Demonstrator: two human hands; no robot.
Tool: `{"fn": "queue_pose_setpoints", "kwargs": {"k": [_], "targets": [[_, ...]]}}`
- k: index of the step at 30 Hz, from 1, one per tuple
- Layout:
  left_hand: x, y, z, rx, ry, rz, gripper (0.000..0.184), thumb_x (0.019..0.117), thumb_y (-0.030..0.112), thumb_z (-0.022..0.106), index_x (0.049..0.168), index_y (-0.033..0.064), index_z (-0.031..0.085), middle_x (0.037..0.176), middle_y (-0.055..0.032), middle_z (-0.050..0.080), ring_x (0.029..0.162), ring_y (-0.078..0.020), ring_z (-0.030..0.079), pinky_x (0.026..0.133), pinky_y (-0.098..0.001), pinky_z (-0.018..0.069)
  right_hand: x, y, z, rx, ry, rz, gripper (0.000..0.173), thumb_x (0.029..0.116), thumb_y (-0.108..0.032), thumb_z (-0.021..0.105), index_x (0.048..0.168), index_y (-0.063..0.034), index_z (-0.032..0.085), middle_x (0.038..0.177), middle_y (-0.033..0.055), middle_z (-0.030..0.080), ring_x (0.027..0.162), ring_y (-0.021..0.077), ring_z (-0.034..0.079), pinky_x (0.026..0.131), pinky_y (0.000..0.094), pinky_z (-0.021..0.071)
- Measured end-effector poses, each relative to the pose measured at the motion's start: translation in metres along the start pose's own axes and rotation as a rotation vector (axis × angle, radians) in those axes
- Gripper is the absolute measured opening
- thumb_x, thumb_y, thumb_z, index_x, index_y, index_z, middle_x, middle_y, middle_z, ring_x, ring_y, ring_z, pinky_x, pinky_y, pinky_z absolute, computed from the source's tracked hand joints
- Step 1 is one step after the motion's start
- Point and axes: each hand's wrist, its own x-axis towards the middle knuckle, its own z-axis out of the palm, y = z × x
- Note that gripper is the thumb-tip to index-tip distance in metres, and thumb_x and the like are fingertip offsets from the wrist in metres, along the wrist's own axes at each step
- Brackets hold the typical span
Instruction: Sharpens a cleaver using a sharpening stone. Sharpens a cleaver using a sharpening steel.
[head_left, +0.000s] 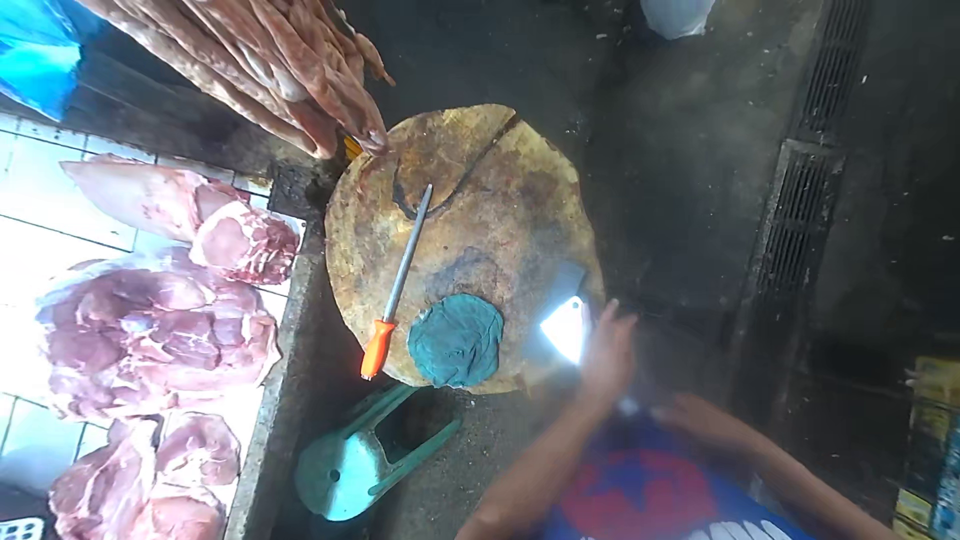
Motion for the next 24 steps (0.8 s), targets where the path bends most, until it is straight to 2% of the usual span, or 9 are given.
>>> {"fn": "queue_pose_setpoints", "kwargs": {"k": [1, 5, 8, 10, 13, 15, 19, 21, 24], "targets": [[0.008, -0.003, -0.005, 0.013, -0.03, -0.004, 0.031, 0.0982, 0.009, 0.055, 0.121, 0.0167, 0.074, 0.137, -0.006, 0.067, 0.131, -0.0226, 0.061, 0.112, -0.0466, 0.0472, 0.004, -0.01, 0.001, 0.0, 0.006, -0.004, 0.043, 0.1038, -0.051, 0.054, 0.111, -0.0095, 0.06, 0.066, 0.0038, 0.057, 0.047, 0.016, 0.054, 0.045, 0.0346, 0.0509], [0.14, -0.06, -0.037, -0.046, 0.132, 0.195, 0.025, 0.0979, 0.004, 0.054, 0.114, 0.0056, 0.073, 0.13, -0.0106, 0.069, 0.139, -0.0249, 0.053, 0.129, -0.0544, 0.0189, 0.066, -0.129, -0.014, -0.12, 0.258, -0.143, 0.05, 0.1061, -0.051, 0.052, 0.116, -0.0037, 0.062, 0.071, 0.0065, 0.06, 0.052, 0.0171, 0.058, 0.053, 0.0356, 0.055], [0.216, -0.083, -0.046, -0.057, 0.262, 0.251, 0.025, 0.0988, 0.004, 0.052, 0.115, 0.002, 0.071, 0.123, -0.0083, 0.073, 0.131, -0.019, 0.061, 0.128, -0.0467, 0.0263, 0.102, -0.167, -0.019, -0.018, 0.34, -0.221, 0.052, 0.1028, -0.06, 0.052, 0.121, -0.0115, 0.061, 0.071, 0.007, 0.06, 0.049, 0.0191, 0.058, 0.048, 0.0376, 0.056], [0.194, -0.066, -0.042, -0.068, 0.2, 0.243, 0.027, 0.0978, 0.002, 0.053, 0.119, 0.0027, 0.069, 0.126, -0.0086, 0.071, 0.134, -0.0196, 0.058, 0.129, -0.0475, 0.024, 0.087, -0.135, -0.022, -0.002, 0.296, -0.224, 0.054, 0.1026, -0.061, 0.052, 0.123, -0.012, 0.061, 0.07, 0.0073, 0.06, 0.049, 0.0199, 0.058, 0.048, 0.0384, 0.0559], [0.069, -0.016, -0.013, -0.047, 0.007, 0.126, 0.028, 0.0977, 0.005, 0.054, 0.12, 0.008, 0.07, 0.137, -0.0104, 0.064, 0.145, -0.0259, 0.045, 0.129, -0.0546, 0.018, 0.016, -0.044, -0.018, -0.062, 0.132, -0.076, 0.048, 0.1048, -0.052, 0.053, 0.122, -0.0077, 0.06, 0.073, 0.0056, 0.061, 0.053, 0.0173, 0.058, 0.051, 0.0368, 0.0548], [0.007, 0.014, 0.002, 0.015, -0.126, 0.019, 0.031, 0.0994, 0.01, 0.052, 0.123, 0.0152, 0.072, 0.135, -0.0036, 0.068, 0.14, -0.0217, 0.052, 0.123, -0.0506, 0.032, -0.02, -0.007, -0.019, -0.048, 0.039, 0.017, 0.043, 0.1032, -0.049, 0.057, 0.118, -0.0088, 0.062, 0.073, 0.0052, 0.061, 0.052, 0.0169, 0.057, 0.049, 0.0352, 0.0526], [0.038, 0.01, -0.006, 0.022, -0.136, 0.095, 0.031, 0.0981, 0.006, 0.051, 0.121, 0.0106, 0.072, 0.122, -0.0017, 0.073, 0.133, -0.0171, 0.058, 0.129, -0.052, 0.0178, -0.019, -0.033, -0.011, 0.043, 0.091, -0.028, 0.043, 0.1037, -0.051, 0.055, 0.119, -0.0111, 0.061, 0.07, 0.0039, 0.059, 0.048, 0.0161, 0.055, 0.046, 0.0343, 0.052], [0.068, -0.004, -0.005, 0.023, -0.032, 0.184, 0.029, 0.0977, 0.005, 0.053, 0.121, 0.0088, 0.07, 0.124, -0.0028, 0.071, 0.132, -0.0161, 0.058, 0.129, -0.0488, 0.0201, -0.005, -0.049, -0.005, 0.111, 0.142, -0.044, 0.043, 0.1053, -0.052, 0.052, 0.121, -0.0119, 0.057, 0.07, 0.0026, 0.056, 0.047, 0.0149, 0.053, 0.044, 0.0325, 0.0527], [0.038, 0.002, 0.001, -0.039, -0.024, 0.171, 0.028, 0.0977, 0.006, 0.055, 0.12, 0.0102, 0.071, 0.125, -0.0033, 0.071, 0.134, -0.0173, 0.056, 0.128, -0.0495, 0.0244, -0.012, -0.02, -0.007, 0.084, 0.085, -0.01, 0.043, 0.1034, -0.051, 0.056, 0.121, -0.0112, 0.058, 0.069, 0.0029, 0.057, 0.049, 0.0153, 0.054, 0.047, 0.0339, 0.0524]]}}
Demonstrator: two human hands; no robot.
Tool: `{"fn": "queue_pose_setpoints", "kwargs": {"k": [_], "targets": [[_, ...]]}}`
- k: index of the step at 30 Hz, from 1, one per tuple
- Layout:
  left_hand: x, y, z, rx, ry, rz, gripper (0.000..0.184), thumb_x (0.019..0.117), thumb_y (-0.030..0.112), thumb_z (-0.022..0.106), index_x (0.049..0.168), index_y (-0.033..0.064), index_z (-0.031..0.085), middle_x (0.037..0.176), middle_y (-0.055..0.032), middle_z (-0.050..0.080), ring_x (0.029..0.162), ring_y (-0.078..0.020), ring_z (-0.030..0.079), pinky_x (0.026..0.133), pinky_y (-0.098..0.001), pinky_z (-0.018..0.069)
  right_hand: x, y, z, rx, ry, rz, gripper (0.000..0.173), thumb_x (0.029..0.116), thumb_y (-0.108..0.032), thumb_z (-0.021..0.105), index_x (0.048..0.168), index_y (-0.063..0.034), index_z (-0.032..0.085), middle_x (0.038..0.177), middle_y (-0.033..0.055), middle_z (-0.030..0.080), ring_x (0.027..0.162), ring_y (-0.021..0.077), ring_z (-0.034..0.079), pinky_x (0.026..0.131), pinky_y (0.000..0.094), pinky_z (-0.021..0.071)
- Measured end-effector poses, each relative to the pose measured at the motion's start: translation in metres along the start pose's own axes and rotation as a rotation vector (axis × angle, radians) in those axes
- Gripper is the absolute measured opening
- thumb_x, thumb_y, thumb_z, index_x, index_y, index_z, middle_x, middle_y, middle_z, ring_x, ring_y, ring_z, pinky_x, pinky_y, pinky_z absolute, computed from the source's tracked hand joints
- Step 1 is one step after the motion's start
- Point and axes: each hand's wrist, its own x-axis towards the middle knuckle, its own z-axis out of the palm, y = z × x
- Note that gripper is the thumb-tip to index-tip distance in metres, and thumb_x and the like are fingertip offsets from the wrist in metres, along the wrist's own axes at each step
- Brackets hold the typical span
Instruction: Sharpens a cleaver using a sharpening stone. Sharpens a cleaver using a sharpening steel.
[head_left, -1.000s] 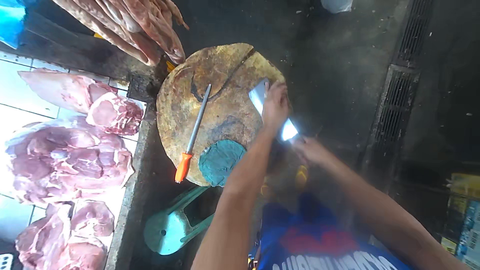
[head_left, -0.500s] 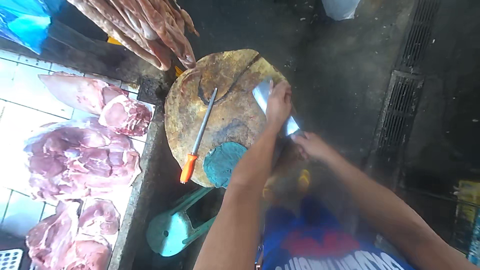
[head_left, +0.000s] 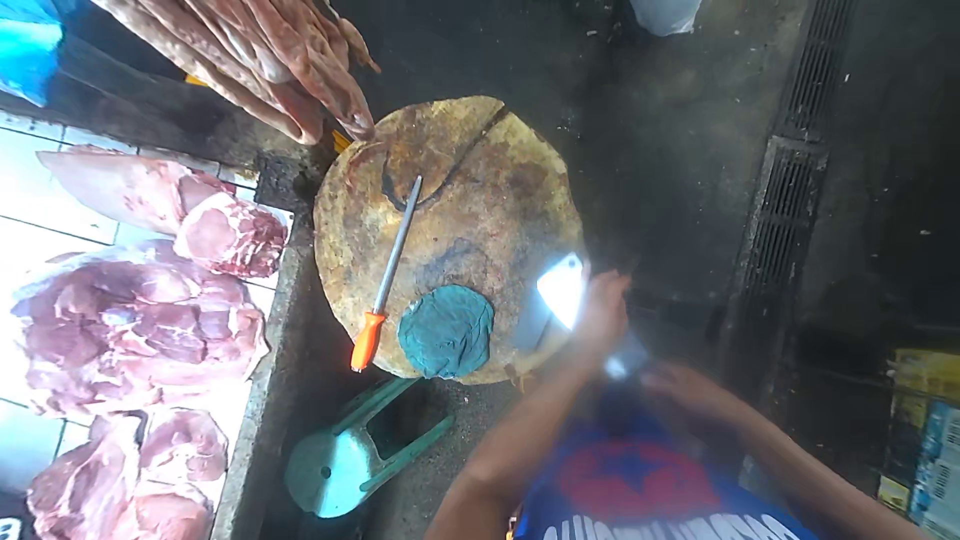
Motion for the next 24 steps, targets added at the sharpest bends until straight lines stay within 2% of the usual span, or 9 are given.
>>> {"fn": "queue_pose_setpoints", "kwargs": {"k": [4, 7, 9, 11, 15, 18, 19, 22, 24], "targets": [[-0.033, 0.004, -0.001, 0.005, -0.036, -0.07, 0.026, 0.0994, 0.01, 0.055, 0.112, 0.0148, 0.077, 0.118, -0.0008, 0.075, 0.127, -0.017, 0.063, 0.122, -0.0493, 0.0346, 0.006, 0.009, -0.001, -0.091, -0.073, -0.005, 0.043, 0.1026, -0.051, 0.057, 0.11, -0.009, 0.061, 0.066, 0.0038, 0.058, 0.047, 0.0154, 0.055, 0.046, 0.0335, 0.0515], [0.061, -0.054, -0.031, 0.051, 0.067, 0.019, 0.024, 0.0997, 0.01, 0.056, 0.115, 0.007, 0.074, 0.129, -0.0123, 0.069, 0.131, -0.0255, 0.06, 0.126, -0.0541, 0.0254, 0.06, -0.084, 0.004, -0.199, 0.13, -0.142, 0.049, 0.1062, -0.049, 0.052, 0.118, -0.0027, 0.062, 0.071, 0.0062, 0.06, 0.053, 0.0168, 0.057, 0.053, 0.0363, 0.0548], [0.132, -0.094, -0.045, 0.073, 0.224, 0.066, 0.022, 0.0992, 0.011, 0.058, 0.114, 0.0049, 0.073, 0.122, -0.0109, 0.072, 0.124, -0.0222, 0.065, 0.126, -0.0498, 0.0296, 0.097, -0.136, 0.002, -0.168, 0.23, -0.189, 0.052, 0.1048, -0.055, 0.052, 0.118, -0.0055, 0.062, 0.073, 0.0064, 0.061, 0.053, 0.0165, 0.059, 0.053, 0.0347, 0.0565], [0.164, -0.107, -0.049, 0.052, 0.305, 0.072, 0.021, 0.0961, 0.008, 0.059, 0.111, 0.0036, 0.072, 0.114, -0.0084, 0.075, 0.119, -0.0182, 0.068, 0.125, -0.0464, 0.0328, 0.111, -0.146, -0.003, -0.109, 0.252, -0.212, 0.056, 0.1011, -0.064, 0.053, 0.122, -0.0124, 0.06, 0.073, 0.0061, 0.06, 0.05, 0.0175, 0.058, 0.049, 0.0354, 0.0562], [0.056, -0.025, -0.032, 0.01, 0.02, -0.033, 0.023, 0.1, 0.01, 0.057, 0.12, 0.0059, 0.068, 0.138, -0.012, 0.062, 0.141, -0.0248, 0.049, 0.128, -0.0526, 0.0238, 0.05, -0.05, -0.014, -0.171, 0.117, -0.137, 0.053, 0.1041, -0.055, 0.053, 0.128, -0.0081, 0.059, 0.074, 0.0073, 0.062, 0.054, 0.0191, 0.06, 0.052, 0.0393, 0.0565], [-0.007, 0.004, 0.01, 0.007, 0.068, -0.053, 0.02, 0.0991, 0.015, 0.06, 0.106, 0.0121, 0.078, 0.122, -0.0069, 0.073, 0.123, -0.0217, 0.066, 0.107, -0.0429, 0.0523, 0.011, 0.002, -0.008, -0.111, 0.017, -0.021, 0.044, 0.104, -0.05, 0.055, 0.117, -0.009, 0.06, 0.07, 0.0045, 0.059, 0.05, 0.0166, 0.056, 0.048, 0.036, 0.0535], [-0.005, 0.002, 0.007, -0.001, 0.055, -0.058, 0.02, 0.0993, 0.015, 0.059, 0.106, 0.0115, 0.078, 0.121, -0.0067, 0.074, 0.12, -0.021, 0.067, 0.107, -0.0425, 0.0525, 0.012, -0.003, -0.005, -0.099, 0.012, -0.023, 0.043, 0.104, -0.051, 0.055, 0.115, -0.0093, 0.06, 0.069, 0.004, 0.058, 0.048, 0.0164, 0.056, 0.047, 0.0355, 0.0531], [0.071, -0.053, -0.017, 0.011, 0.111, 0.04, 0.021, 0.0987, 0.012, 0.059, 0.113, 0.0062, 0.073, 0.123, -0.0093, 0.072, 0.125, -0.0211, 0.064, 0.126, -0.0527, 0.0273, 0.056, -0.085, -0.007, -0.165, 0.149, -0.174, 0.046, 0.1055, -0.05, 0.053, 0.116, -0.0056, 0.062, 0.069, 0.0052, 0.059, 0.051, 0.0173, 0.057, 0.051, 0.0363, 0.0543], [0.143, -0.087, -0.04, 0.027, 0.239, 0.061, 0.021, 0.0966, 0.011, 0.059, 0.112, 0.0043, 0.072, 0.115, -0.0081, 0.074, 0.118, -0.0175, 0.067, 0.125, -0.049, 0.0308, 0.096, -0.139, -0.008, -0.145, 0.258, -0.227, 0.05, 0.1049, -0.054, 0.053, 0.116, -0.0058, 0.063, 0.069, 0.0061, 0.06, 0.051, 0.0168, 0.058, 0.052, 0.0344, 0.0556]]}}
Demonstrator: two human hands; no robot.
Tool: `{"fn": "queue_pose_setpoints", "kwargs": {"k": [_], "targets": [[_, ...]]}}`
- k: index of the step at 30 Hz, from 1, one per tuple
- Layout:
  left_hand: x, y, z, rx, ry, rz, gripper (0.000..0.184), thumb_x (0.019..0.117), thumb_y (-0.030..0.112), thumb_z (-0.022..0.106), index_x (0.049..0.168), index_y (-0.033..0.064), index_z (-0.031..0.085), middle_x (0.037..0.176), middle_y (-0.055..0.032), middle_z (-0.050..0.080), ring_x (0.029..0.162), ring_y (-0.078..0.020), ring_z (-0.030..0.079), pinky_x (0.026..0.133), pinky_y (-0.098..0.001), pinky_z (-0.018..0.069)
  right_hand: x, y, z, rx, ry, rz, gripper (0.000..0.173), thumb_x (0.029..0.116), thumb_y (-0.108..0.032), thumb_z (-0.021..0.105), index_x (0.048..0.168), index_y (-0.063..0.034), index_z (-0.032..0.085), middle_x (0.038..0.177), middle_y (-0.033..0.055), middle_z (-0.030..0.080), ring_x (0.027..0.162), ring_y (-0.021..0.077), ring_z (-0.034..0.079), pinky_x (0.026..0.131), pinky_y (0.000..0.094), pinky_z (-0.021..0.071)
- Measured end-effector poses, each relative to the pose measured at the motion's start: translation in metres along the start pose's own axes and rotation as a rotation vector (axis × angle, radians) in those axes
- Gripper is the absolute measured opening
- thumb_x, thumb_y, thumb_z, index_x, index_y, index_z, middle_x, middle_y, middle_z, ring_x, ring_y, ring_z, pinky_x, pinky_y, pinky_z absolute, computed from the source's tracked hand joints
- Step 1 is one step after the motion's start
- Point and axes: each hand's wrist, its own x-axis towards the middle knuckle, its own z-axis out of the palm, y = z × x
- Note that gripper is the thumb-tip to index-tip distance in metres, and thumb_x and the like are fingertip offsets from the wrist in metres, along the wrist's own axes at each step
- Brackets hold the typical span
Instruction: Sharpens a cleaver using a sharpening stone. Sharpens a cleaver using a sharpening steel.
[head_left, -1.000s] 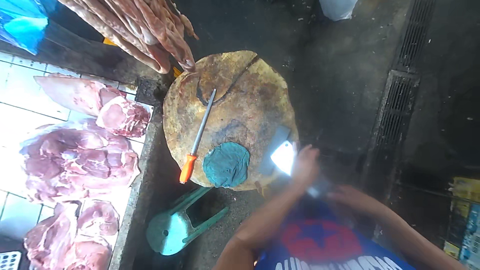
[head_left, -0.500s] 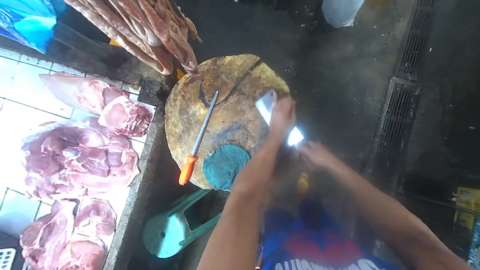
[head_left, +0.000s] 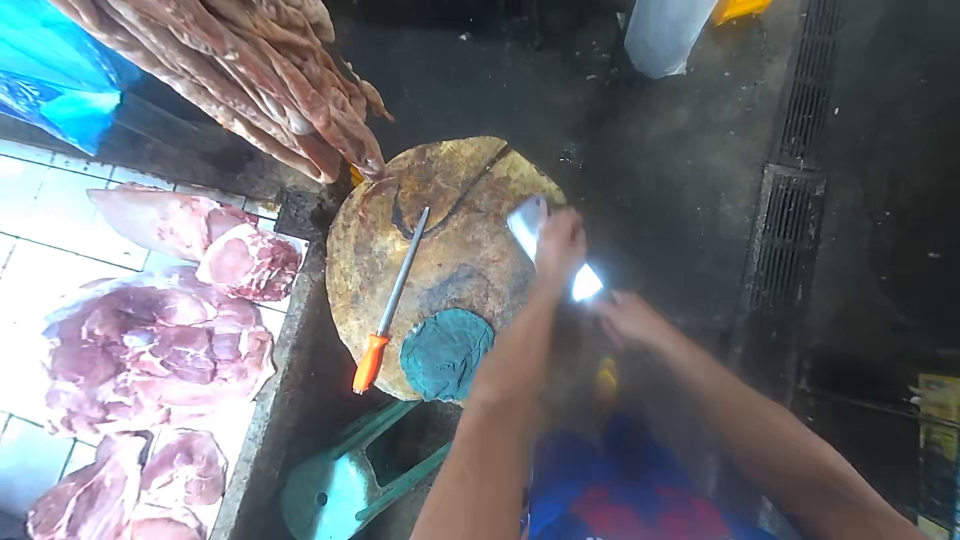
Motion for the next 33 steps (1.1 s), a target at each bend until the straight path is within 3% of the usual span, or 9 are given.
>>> {"fn": "queue_pose_setpoints", "kwargs": {"k": [3, 7, 10, 13, 15, 20, 26, 30, 33], "targets": [[0.038, -0.011, 0.003, -0.044, 0.144, 0.045, 0.019, 0.0923, 0.004, 0.061, 0.107, 0.0026, 0.072, 0.112, -0.0081, 0.075, 0.115, -0.017, 0.069, 0.123, -0.0462, 0.0367, 0.02, -0.006, -0.002, 0.076, 0.026, -0.031, 0.053, 0.1016, -0.062, 0.053, 0.119, -0.0123, 0.061, 0.069, 0.007, 0.06, 0.047, 0.018, 0.057, 0.045, 0.0347, 0.0545], [-0.081, 0.078, 0.005, -0.035, -0.18, -0.087, 0.023, 0.0973, 0.009, 0.061, 0.118, 0.0044, 0.069, 0.131, -0.0126, 0.065, 0.137, -0.0262, 0.053, 0.127, -0.0529, 0.0248, -0.07, 0.087, -0.024, -0.007, -0.131, 0.082, 0.051, 0.1025, -0.057, 0.055, 0.122, -0.0095, 0.061, 0.071, 0.0057, 0.061, 0.052, 0.018, 0.058, 0.051, 0.0378, 0.0549], [-0.146, 0.122, 0.023, -0.01, -0.241, -0.153, 0.022, 0.098, 0.016, 0.06, 0.111, 0.0118, 0.077, 0.12, -0.0064, 0.074, 0.123, -0.0217, 0.065, 0.112, -0.0451, 0.0474, -0.126, 0.123, -0.033, 0.042, -0.229, 0.195, 0.043, 0.1028, -0.052, 0.057, 0.112, -0.0102, 0.062, 0.069, 0.0048, 0.06, 0.049, 0.0171, 0.057, 0.047, 0.0351, 0.0532], [-0.114, 0.105, 0.022, 0.002, -0.249, -0.055, 0.021, 0.0998, 0.014, 0.058, 0.112, 0.0102, 0.075, 0.112, -0.003, 0.074, 0.118, -0.0153, 0.066, 0.127, -0.0491, 0.0273, -0.116, 0.098, -0.021, 0.116, -0.145, 0.158, 0.044, 0.1034, -0.052, 0.056, 0.116, -0.0106, 0.06, 0.068, 0.0038, 0.058, 0.047, 0.0168, 0.056, 0.045, 0.0346, 0.0531], [-0.093, 0.088, 0.023, -0.018, -0.193, 0.007, 0.02, 0.0978, 0.01, 0.06, 0.114, 0.0085, 0.072, 0.113, -0.003, 0.073, 0.12, -0.0147, 0.064, 0.128, -0.0504, 0.0229, -0.1, 0.089, -0.015, 0.148, -0.109, 0.149, 0.044, 0.1042, -0.052, 0.055, 0.12, -0.0116, 0.058, 0.068, 0.0029, 0.057, 0.047, 0.0159, 0.055, 0.045, 0.0331, 0.0532], [-0.139, 0.122, 0.021, 0.002, -0.259, -0.106, 0.022, 0.0992, 0.015, 0.058, 0.11, 0.012, 0.077, 0.109, -0.0018, 0.076, 0.117, -0.0157, 0.067, 0.124, -0.0482, 0.032, -0.133, 0.115, -0.034, 0.083, -0.229, 0.229, 0.041, 0.1031, -0.051, 0.057, 0.113, -0.0113, 0.061, 0.069, 0.0039, 0.059, 0.048, 0.0162, 0.056, 0.046, 0.034, 0.0524], [-0.089, 0.096, 0.019, -0.038, -0.225, 0.035, 0.019, 0.098, 0.01, 0.06, 0.113, 0.0075, 0.072, 0.107, -0.0028, 0.073, 0.115, -0.014, 0.066, 0.126, -0.0469, 0.0287, -0.113, 0.086, -0.011, 0.233, -0.119, 0.189, 0.043, 0.1044, -0.052, 0.055, 0.121, -0.012, 0.055, 0.068, 0.0029, 0.055, 0.047, 0.0154, 0.054, 0.045, 0.0327, 0.0536], [-0.145, 0.113, 0.019, -0.033, -0.237, -0.041, 0.02, 0.0983, 0.013, 0.06, 0.108, 0.0126, 0.077, 0.104, 0.0, 0.077, 0.11, -0.0128, 0.07, 0.121, -0.0479, 0.037, -0.126, 0.127, -0.021, 0.15, -0.276, 0.216, 0.04, 0.1037, -0.05, 0.056, 0.113, -0.0112, 0.06, 0.067, 0.0038, 0.057, 0.047, 0.0164, 0.055, 0.045, 0.0345, 0.0524], [-0.102, 0.074, 0.012, -0.013, -0.174, 0.008, 0.018, 0.0969, 0.01, 0.061, 0.105, 0.0075, 0.077, 0.101, -0.0054, 0.077, 0.105, -0.0177, 0.071, 0.123, -0.0483, 0.0335, -0.082, 0.078, -0.014, 0.014, -0.186, 0.105, 0.047, 0.105, -0.052, 0.052, 0.114, -0.0065, 0.061, 0.067, 0.0047, 0.058, 0.049, 0.017, 0.056, 0.05, 0.0367, 0.0536]]}}
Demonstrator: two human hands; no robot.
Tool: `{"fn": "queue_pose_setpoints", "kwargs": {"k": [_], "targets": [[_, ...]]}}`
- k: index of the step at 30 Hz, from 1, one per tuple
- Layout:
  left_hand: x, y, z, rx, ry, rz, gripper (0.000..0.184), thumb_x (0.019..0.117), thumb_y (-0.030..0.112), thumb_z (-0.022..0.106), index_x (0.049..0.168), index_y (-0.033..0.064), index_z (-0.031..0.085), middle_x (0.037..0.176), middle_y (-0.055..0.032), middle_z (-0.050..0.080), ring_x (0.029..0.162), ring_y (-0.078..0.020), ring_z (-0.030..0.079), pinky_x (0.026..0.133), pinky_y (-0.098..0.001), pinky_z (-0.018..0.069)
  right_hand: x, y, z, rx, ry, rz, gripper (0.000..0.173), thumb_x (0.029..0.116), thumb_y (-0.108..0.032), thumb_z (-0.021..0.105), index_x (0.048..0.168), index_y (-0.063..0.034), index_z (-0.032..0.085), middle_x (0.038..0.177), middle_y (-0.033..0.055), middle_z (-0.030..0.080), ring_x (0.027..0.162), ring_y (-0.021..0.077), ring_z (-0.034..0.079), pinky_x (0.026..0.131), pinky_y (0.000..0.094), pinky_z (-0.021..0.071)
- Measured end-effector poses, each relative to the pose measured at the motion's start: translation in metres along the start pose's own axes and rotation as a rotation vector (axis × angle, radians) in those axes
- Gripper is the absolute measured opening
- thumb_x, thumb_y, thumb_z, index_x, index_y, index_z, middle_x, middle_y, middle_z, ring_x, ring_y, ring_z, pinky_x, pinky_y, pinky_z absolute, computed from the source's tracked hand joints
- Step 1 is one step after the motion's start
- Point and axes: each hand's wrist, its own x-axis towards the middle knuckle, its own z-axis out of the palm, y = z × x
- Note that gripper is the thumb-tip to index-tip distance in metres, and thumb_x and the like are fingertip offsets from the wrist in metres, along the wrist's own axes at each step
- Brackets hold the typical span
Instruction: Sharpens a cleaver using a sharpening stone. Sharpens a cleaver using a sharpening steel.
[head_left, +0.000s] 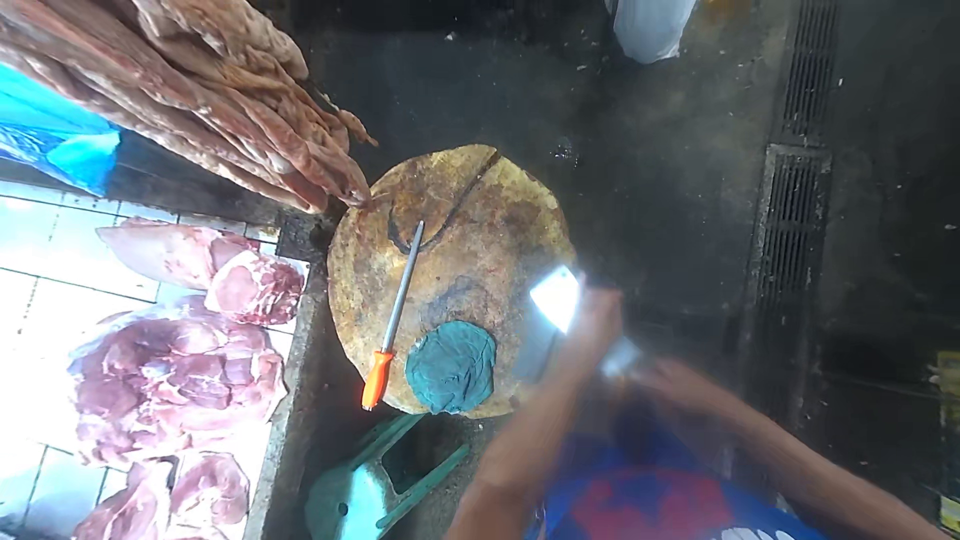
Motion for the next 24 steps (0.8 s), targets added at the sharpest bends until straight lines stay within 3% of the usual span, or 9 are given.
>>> {"fn": "queue_pose_setpoints", "kwargs": {"k": [4, 7, 9, 10, 12, 14, 16, 20, 24], "targets": [[0.136, -0.097, -0.059, 0.145, 0.167, 0.019, 0.023, 0.0985, 0.014, 0.06, 0.111, 0.0014, 0.074, 0.109, -0.0127, 0.076, 0.115, -0.0253, 0.069, 0.123, -0.0463, 0.0358, 0.098, -0.125, -0.017, -0.128, 0.172, -0.167, 0.058, 0.1033, -0.059, 0.052, 0.122, -0.0048, 0.062, 0.077, 0.0105, 0.064, 0.057, 0.0215, 0.063, 0.057, 0.0414, 0.0586], [0.183, -0.093, -0.131, 0.259, 0.17, 0.002, 0.028, 0.0992, 0.013, 0.055, 0.121, 0.0038, 0.07, 0.112, -0.0088, 0.075, 0.116, -0.0203, 0.068, 0.124, -0.0459, 0.0323, 0.103, -0.186, -0.034, -0.35, 0.306, -0.299, 0.06, 0.101, -0.063, 0.053, 0.126, -0.0095, 0.061, 0.085, 0.014, 0.067, 0.067, 0.0281, 0.067, 0.062, 0.0497, 0.0588], [0.152, -0.063, -0.16, 0.32, 0.115, -0.006, 0.032, 0.0971, 0.015, 0.057, 0.126, 0.0065, 0.068, 0.113, -0.0077, 0.075, 0.116, -0.0219, 0.068, 0.122, -0.0492, 0.034, 0.071, -0.177, -0.037, -0.631, 0.473, -0.381, 0.052, 0.1008, -0.06, 0.055, 0.125, -0.0144, 0.063, 0.09, 0.0137, 0.071, 0.08, 0.0331, 0.071, 0.071, 0.058, 0.0582], [0.126, -0.044, -0.167, 0.35, 0.07, -0.022, 0.034, 0.0973, 0.018, 0.058, 0.129, 0.0068, 0.066, 0.119, -0.0109, 0.072, 0.121, -0.0274, 0.065, 0.117, -0.0521, 0.0396, 0.054, -0.159, -0.037, -0.768, 0.591, -0.412, 0.045, 0.1003, -0.056, 0.059, 0.125, -0.0175, 0.063, 0.09, 0.0118, 0.072, 0.081, 0.0342, 0.072, 0.07, 0.0593, 0.058], [0.056, -0.018, -0.148, 0.368, 0.002, -0.057, 0.043, 0.1003, 0.029, 0.056, 0.137, 0.0076, 0.062, 0.136, -0.0152, 0.063, 0.133, -0.0331, 0.055, 0.113, -0.0532, 0.0437, 0.021, -0.101, -0.038, -0.909, 0.738, -0.381, 0.036, 0.093, -0.036, 0.07, 0.123, -0.0162, 0.065, 0.101, 0.0135, 0.073, 0.088, 0.0383, 0.072, 0.07, 0.0632, 0.0572], [-0.01, -0.003, -0.1, 0.336, -0.075, -0.068, 0.058, 0.1025, 0.047, 0.053, 0.147, 0.01, 0.054, 0.158, -0.0142, 0.045, 0.152, -0.0322, 0.033, 0.125, -0.0538, 0.0278, -0.005, -0.037, -0.041, -0.998, 0.753, -0.292, 0.032, 0.0894, -0.026, 0.069, 0.117, -0.0099, 0.068, 0.112, 0.0169, 0.071, 0.1, 0.0402, 0.071, 0.077, 0.0631, 0.0571], [-0.049, 0.005, -0.053, 0.285, -0.147, -0.062, 0.07, 0.1019, 0.059, 0.048, 0.152, 0.0104, 0.049, 0.165, -0.0162, 0.034, 0.157, -0.0335, 0.02, 0.129, -0.0554, 0.0165, -0.026, 0.008, -0.047, -1.078, 0.735, -0.247, 0.032, 0.0882, -0.022, 0.068, 0.116, -0.0068, 0.069, 0.116, 0.019, 0.07, 0.107, 0.0407, 0.069, 0.082, 0.0603, 0.0567], [-0.071, 0.009, -0.014, 0.282, -0.208, -0.074, 0.077, 0.1022, 0.068, 0.036, 0.157, 0.0142, 0.043, 0.168, -0.0142, 0.029, 0.158, -0.0315, 0.018, 0.129, -0.0541, 0.0159, -0.043, 0.023, -0.052, -1.16, 0.673, -0.138, 0.03, 0.0899, -0.019, 0.067, 0.118, -0.0064, 0.067, 0.117, 0.0203, 0.068, 0.102, 0.0416, 0.069, 0.077, 0.059, 0.0567], [-0.086, -0.012, -0.043, 0.338, -0.228, -0.165, 0.079, 0.1012, 0.067, 0.04, 0.159, 0.0123, 0.039, 0.168, -0.0087, 0.031, 0.158, -0.0259, 0.021, 0.129, -0.0509, 0.0182, -0.025, -0.014, -0.027, -1.131, 0.475, -0.107, 0.036, 0.0918, -0.022, 0.064, 0.125, -0.0071, 0.065, 0.12, 0.0209, 0.068, 0.097, 0.0438, 0.07, 0.075, 0.0647, 0.0552]]}}
